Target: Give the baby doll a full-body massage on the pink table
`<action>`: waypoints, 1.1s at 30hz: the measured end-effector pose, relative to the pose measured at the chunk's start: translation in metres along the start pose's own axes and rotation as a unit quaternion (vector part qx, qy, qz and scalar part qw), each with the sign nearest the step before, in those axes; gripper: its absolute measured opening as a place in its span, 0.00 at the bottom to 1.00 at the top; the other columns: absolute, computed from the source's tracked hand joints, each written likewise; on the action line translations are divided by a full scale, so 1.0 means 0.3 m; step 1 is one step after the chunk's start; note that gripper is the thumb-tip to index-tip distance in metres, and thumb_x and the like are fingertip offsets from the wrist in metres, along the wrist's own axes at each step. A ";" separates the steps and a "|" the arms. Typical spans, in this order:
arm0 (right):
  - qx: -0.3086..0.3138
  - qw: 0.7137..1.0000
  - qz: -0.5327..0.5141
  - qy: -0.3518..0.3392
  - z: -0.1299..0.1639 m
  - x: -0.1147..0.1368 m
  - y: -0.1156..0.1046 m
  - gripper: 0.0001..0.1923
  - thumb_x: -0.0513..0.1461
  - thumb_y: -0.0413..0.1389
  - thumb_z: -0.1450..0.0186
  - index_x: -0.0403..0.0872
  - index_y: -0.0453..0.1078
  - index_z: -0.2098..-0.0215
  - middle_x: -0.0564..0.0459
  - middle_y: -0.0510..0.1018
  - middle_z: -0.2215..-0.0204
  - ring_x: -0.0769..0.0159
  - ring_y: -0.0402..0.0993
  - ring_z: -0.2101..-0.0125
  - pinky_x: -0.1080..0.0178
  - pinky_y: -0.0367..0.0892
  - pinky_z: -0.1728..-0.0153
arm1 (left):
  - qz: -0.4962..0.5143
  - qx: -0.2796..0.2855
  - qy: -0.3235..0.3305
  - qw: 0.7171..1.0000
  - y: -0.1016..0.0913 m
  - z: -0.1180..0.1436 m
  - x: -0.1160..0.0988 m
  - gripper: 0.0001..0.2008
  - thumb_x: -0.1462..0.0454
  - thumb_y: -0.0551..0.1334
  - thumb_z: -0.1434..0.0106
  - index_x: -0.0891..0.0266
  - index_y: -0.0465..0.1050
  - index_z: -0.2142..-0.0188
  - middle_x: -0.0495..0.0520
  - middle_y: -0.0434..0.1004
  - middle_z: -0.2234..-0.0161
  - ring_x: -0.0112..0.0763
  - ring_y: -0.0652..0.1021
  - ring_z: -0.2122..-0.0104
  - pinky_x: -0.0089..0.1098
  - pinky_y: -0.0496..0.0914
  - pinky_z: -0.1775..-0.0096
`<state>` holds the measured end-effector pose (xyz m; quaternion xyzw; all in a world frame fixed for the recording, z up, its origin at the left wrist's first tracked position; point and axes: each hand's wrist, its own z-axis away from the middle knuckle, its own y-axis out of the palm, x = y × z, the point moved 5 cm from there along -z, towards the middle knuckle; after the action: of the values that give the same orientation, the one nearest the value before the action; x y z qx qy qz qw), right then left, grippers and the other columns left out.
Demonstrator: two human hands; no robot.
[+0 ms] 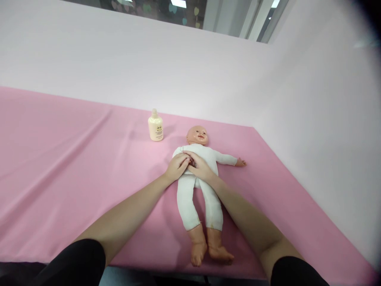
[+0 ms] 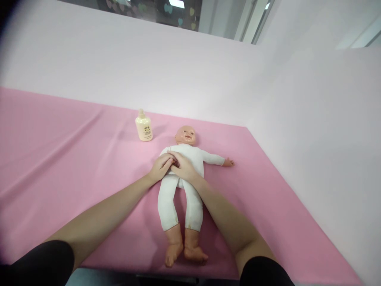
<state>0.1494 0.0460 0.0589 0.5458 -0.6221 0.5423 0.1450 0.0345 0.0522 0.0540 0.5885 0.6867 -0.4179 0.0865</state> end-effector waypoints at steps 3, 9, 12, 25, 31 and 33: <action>-0.003 1.000 -0.002 -0.015 -0.001 -0.003 -0.001 0.28 0.33 0.50 0.40 0.48 0.62 0.41 0.48 0.73 0.48 0.61 0.72 0.51 0.55 0.66 0.46 | -0.007 -0.005 -0.001 1.000 0.002 0.001 0.008 0.11 0.60 0.51 0.33 0.60 0.70 0.67 0.53 0.76 0.68 0.33 0.74 0.65 0.36 0.68 0.58; -0.004 0.999 -0.017 -0.034 -0.003 -0.003 -0.002 0.29 0.30 0.48 0.41 0.47 0.63 0.41 0.48 0.71 0.44 0.62 0.66 0.43 0.54 0.58 0.39 | -0.019 -0.016 -0.020 1.000 0.003 -0.001 0.012 0.08 0.60 0.56 0.36 0.60 0.71 0.66 0.53 0.77 0.67 0.34 0.75 0.63 0.36 0.70 0.58; -0.003 0.999 -0.021 -0.028 -0.004 -0.009 0.000 0.31 0.29 0.47 0.43 0.47 0.63 0.41 0.48 0.71 0.45 0.62 0.66 0.43 0.54 0.57 0.38 | -0.025 -0.021 -0.026 0.999 0.003 -0.002 0.010 0.06 0.61 0.58 0.37 0.60 0.71 0.67 0.53 0.77 0.66 0.34 0.75 0.63 0.36 0.70 0.57; -0.003 1.000 -0.020 -0.011 -0.005 -0.024 0.001 0.36 0.27 0.46 0.47 0.47 0.62 0.40 0.49 0.71 0.45 0.61 0.68 0.45 0.54 0.62 0.41 | -0.045 -0.010 -0.038 0.998 0.016 0.003 0.045 0.06 0.69 0.60 0.41 0.60 0.70 0.64 0.52 0.75 0.64 0.33 0.75 0.61 0.35 0.70 0.56; -0.015 0.999 -0.025 -0.027 -0.008 -0.022 0.003 0.35 0.27 0.46 0.46 0.48 0.62 0.40 0.49 0.70 0.44 0.60 0.66 0.43 0.52 0.61 0.40 | -0.046 -0.054 -0.033 0.997 -0.005 0.003 0.046 0.04 0.63 0.62 0.41 0.60 0.70 0.65 0.52 0.74 0.64 0.35 0.74 0.61 0.38 0.69 0.55; -0.016 1.000 -0.018 -0.020 -0.009 -0.029 0.005 0.34 0.27 0.47 0.46 0.50 0.62 0.41 0.50 0.71 0.45 0.60 0.67 0.44 0.52 0.62 0.41 | -0.037 -0.058 -0.033 0.997 -0.008 0.003 0.051 0.05 0.62 0.63 0.41 0.60 0.70 0.66 0.52 0.74 0.65 0.35 0.74 0.61 0.38 0.69 0.56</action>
<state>0.1502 0.0525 0.0525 0.5655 -0.6234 0.5184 0.1511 0.0276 0.0629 0.0454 0.5424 0.7278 -0.3999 0.1276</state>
